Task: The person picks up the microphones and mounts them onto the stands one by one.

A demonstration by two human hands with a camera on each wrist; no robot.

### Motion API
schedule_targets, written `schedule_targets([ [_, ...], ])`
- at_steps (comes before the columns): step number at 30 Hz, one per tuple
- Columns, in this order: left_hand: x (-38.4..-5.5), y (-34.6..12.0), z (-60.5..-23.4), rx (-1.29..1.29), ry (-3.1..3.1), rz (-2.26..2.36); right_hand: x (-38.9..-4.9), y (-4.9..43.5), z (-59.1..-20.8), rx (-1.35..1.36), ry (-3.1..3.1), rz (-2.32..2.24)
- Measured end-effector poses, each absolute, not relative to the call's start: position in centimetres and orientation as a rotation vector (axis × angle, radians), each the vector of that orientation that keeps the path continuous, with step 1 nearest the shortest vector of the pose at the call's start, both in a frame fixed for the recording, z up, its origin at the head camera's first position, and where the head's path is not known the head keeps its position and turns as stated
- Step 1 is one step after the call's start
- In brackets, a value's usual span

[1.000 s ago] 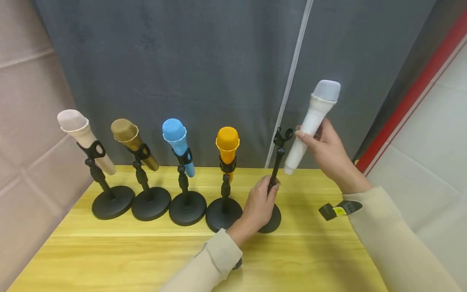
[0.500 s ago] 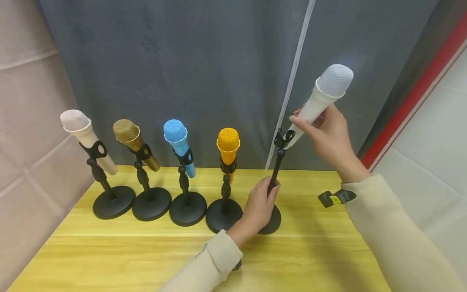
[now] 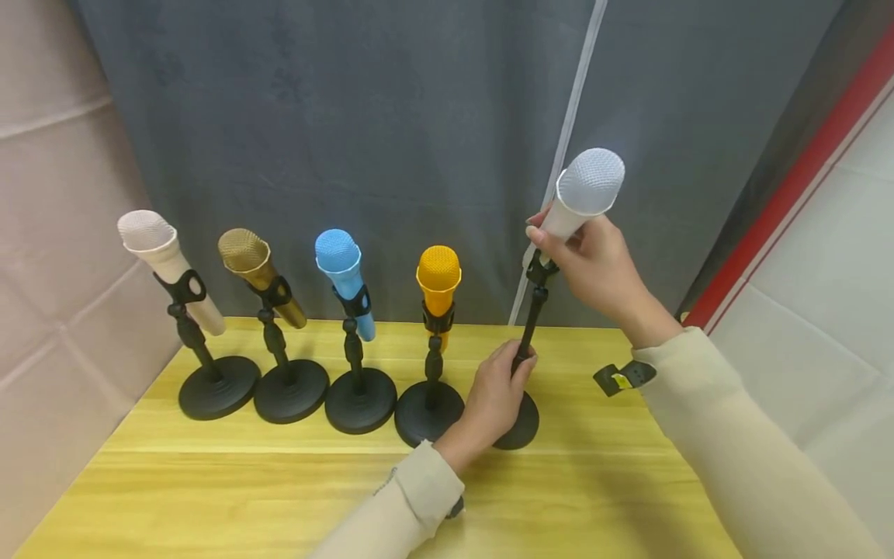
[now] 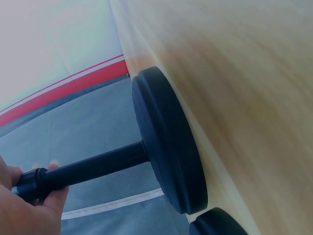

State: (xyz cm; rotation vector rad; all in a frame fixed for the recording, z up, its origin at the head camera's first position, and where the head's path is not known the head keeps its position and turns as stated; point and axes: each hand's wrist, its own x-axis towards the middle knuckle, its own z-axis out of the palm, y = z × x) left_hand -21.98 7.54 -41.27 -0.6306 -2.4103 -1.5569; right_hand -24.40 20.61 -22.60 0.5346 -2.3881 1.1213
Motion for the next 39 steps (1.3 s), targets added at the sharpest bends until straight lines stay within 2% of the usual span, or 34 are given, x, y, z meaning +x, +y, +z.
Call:
schedule_targets([
  [13, -21.9, 7.6, -41.1, -0.633, -2.401, -1.568, -25.2, 21.5, -24.5, 0.726, -2.288, 1.263],
  [20, -21.9, 7.6, -41.2, -0.642, -2.401, -1.575, -25.4, 21.9, -25.0, 0.720, -2.313, 1.053],
  [39, -22.0, 7.5, -41.5, -0.647, -2.364, -1.588, -26.9, 21.6, -26.9, 0.740, -2.118, 1.161],
])
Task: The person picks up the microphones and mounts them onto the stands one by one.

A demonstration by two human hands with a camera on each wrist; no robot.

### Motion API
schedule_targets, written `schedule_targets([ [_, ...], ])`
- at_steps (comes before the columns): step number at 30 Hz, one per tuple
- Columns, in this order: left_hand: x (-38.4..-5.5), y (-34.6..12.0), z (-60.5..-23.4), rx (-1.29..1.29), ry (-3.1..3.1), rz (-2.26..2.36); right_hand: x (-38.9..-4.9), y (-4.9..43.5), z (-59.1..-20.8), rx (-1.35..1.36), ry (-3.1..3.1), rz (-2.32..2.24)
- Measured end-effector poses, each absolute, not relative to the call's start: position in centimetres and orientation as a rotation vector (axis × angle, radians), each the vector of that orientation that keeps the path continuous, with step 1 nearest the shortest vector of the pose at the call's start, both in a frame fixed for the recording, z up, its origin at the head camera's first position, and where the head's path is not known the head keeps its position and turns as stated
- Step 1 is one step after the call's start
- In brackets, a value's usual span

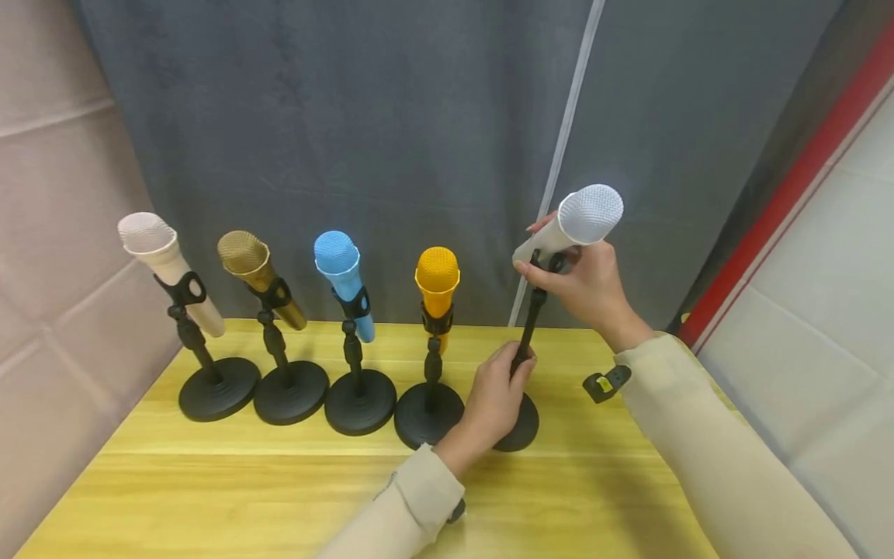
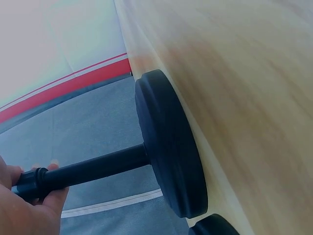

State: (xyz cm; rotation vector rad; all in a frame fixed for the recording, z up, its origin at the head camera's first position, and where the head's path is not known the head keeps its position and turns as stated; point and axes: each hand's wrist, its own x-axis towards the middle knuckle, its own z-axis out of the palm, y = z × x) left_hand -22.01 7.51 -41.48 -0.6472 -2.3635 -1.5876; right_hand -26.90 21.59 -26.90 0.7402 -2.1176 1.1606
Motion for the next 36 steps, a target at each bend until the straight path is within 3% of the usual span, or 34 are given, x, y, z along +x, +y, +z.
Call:
schedule_targets([
  [27, -22.2, 7.0, -41.2, -0.627, -2.349, -1.739, -26.4, 20.9, -27.5, 0.554, -2.227, 0.994],
  [36, -22.5, 6.6, -40.9, -0.661, -2.399, -1.718, -24.2, 23.4, -29.8, 0.443, -2.525, 1.039],
])
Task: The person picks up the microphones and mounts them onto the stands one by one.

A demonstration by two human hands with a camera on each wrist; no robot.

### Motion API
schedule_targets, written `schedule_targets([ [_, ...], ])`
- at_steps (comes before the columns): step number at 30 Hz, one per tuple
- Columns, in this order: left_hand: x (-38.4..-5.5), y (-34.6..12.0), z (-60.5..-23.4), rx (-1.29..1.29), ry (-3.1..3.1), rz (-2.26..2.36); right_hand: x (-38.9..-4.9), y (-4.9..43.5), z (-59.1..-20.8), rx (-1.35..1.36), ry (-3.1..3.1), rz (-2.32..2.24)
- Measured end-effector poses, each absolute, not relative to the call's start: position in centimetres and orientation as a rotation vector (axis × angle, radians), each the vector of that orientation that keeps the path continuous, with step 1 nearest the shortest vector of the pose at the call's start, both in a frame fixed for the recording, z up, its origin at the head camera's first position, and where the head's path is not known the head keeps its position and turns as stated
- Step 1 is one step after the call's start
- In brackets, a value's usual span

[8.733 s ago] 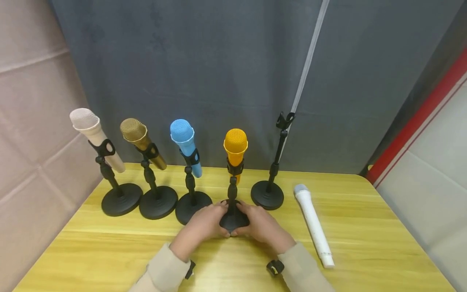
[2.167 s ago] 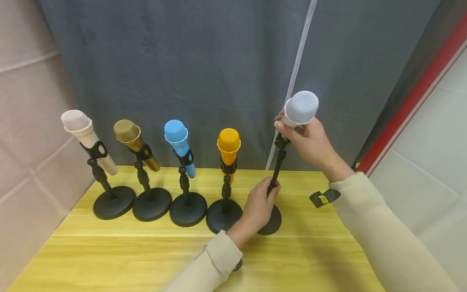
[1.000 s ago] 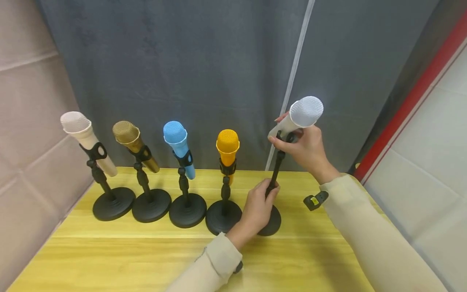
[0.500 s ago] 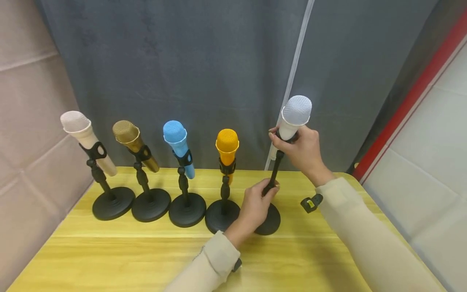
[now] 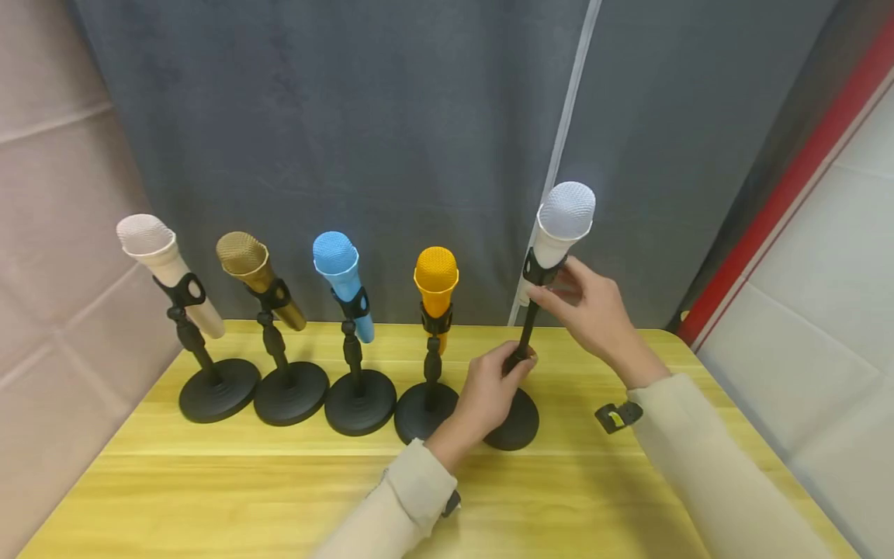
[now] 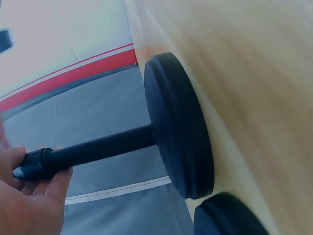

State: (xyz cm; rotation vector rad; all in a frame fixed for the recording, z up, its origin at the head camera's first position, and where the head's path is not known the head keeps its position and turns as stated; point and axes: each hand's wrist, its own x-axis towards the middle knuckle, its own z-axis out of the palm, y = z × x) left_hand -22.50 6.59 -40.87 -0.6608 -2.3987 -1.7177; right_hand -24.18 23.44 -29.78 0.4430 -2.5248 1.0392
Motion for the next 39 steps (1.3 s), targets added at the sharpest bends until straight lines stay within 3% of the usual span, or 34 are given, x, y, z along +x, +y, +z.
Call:
schedule_targets([
  [8, -23.1, 6.2, -39.8, -0.751, -2.501, -1.601, -21.0, 26.5, -34.4, 0.443, -2.739, 0.876],
  [16, -24.0, 5.1, -38.5, -0.845, -2.635, -1.557, -19.7, 26.3, -38.1, 0.501, -3.024, 0.760],
  [27, -25.8, 4.0, -38.5, -0.879, -2.611, -2.072, -20.7, 24.3, -43.4, 0.842, -2.992, 0.697],
  [39, -26.5, 3.6, -39.1, -0.947, -2.568, -2.175, -22.7, 23.5, -44.2, 0.844, -3.086, 0.788],
])
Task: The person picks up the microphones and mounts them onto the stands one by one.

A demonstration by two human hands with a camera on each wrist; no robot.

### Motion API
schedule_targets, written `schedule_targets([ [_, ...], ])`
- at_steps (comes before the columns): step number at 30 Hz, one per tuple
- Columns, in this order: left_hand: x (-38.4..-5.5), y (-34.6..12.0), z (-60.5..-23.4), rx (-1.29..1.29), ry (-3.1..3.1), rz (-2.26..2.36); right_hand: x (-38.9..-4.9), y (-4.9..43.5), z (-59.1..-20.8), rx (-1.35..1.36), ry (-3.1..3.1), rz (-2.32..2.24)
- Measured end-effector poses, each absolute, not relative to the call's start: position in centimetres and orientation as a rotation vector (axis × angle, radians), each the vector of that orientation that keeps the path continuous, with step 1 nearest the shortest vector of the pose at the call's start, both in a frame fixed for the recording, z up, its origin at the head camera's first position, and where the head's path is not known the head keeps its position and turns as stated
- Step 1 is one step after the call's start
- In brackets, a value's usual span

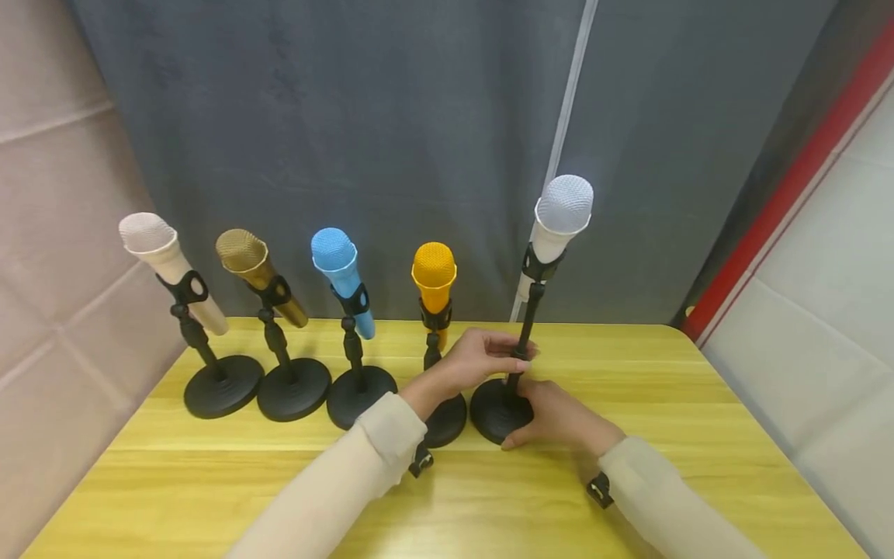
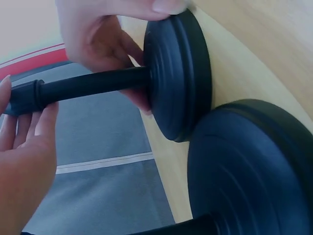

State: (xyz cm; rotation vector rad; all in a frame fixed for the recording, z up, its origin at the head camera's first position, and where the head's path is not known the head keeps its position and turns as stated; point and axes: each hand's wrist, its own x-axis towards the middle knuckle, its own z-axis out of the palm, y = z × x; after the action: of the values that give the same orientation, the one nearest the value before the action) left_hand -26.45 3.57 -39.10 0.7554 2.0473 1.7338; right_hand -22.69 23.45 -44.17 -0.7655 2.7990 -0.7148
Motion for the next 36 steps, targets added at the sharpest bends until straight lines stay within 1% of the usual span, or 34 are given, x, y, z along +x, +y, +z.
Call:
schedule_targets([
  [10, -26.7, 3.8, -40.5, 0.831, 1.960, 1.744, -23.1, 24.1, -44.1, -0.805, 2.754, -0.720],
  [26, -26.3, 4.0, -40.8, 0.842, 2.067, 1.803, -23.3, 23.9, -44.0, -0.804, 2.746, -0.687],
  [30, -25.6, 4.3, -40.8, 0.807, 2.111, 1.872, -23.2, 23.9, -44.0, -0.789, 2.750, -0.676],
  [36, -24.3, 5.3, -40.9, 0.661, 2.136, 2.044, -23.0, 24.0, -44.2, -0.765, 2.764, -0.676],
])
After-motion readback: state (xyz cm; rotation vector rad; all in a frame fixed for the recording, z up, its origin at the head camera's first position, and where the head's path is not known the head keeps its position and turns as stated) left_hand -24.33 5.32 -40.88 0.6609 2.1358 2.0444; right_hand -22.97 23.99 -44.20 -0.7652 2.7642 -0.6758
